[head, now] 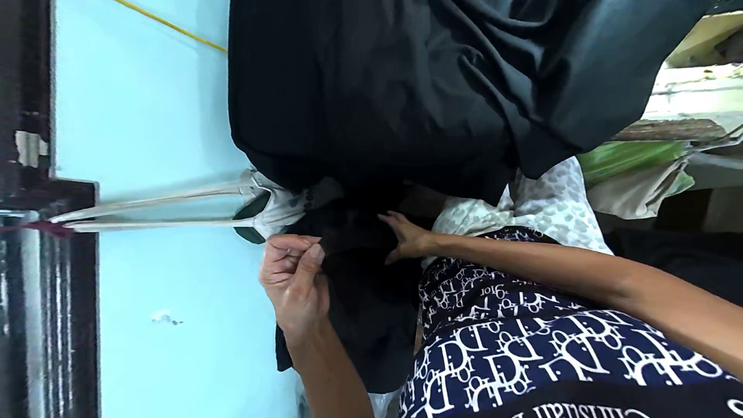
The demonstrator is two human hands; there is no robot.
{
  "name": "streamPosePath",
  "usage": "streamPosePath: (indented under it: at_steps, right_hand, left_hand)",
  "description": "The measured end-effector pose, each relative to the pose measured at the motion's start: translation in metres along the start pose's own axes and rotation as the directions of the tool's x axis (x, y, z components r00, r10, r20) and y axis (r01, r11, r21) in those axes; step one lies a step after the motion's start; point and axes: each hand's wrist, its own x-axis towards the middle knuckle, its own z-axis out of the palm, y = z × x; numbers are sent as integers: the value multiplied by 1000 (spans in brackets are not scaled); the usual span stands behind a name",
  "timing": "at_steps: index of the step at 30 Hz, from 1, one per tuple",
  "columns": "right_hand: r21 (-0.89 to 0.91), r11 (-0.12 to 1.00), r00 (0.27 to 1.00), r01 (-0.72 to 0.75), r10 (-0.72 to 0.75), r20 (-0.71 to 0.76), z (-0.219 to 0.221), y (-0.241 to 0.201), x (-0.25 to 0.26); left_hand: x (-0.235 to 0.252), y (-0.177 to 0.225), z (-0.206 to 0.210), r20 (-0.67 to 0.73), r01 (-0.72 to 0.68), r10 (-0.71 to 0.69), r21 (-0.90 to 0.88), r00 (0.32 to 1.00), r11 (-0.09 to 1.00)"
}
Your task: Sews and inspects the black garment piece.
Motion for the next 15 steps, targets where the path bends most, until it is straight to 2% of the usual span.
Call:
streamPosePath:
  at_steps: [1,4,6,7,9,11,13,15]
  right_hand:
    - [9,997,996,75,-75,37,1,-10,1]
    - [313,913,951,262,-299,78,-10,-39,5]
    - [394,846,919,359,-395,9,-26,-55,6]
    - [347,839,903,418,-426,-57,-36,-63,5]
    - [105,854,856,510,-490,-166,-54,-82,1]
    - [-121,830,807,544,-557,-196,-61,-101,-5]
    - [-223,805,785,550,-590,-190,-58,-112,-6]
    - [-247,813,800,528,-573,-178,-56,-114,-4]
  left_hand:
    - [-2,-1,3,16,14,-14,-8,1000,1000]
    - [-6,-10,1,1,48,-48,-4,999,999]
    - [-7,-18,-8,-71,47,-43,54,997,997]
    - [-7,-22,-11,-131,57,-42,109,990,992]
    - [-6,-28,-12,-242,96,-39,226,970,969]
    - [-6,-34,-7,-266,117,-23,343,964,932]
    - [-7,-39,-1,-292,112,42,493,956,863]
    - [-13,-43,4,-315,88,177,673,932,734]
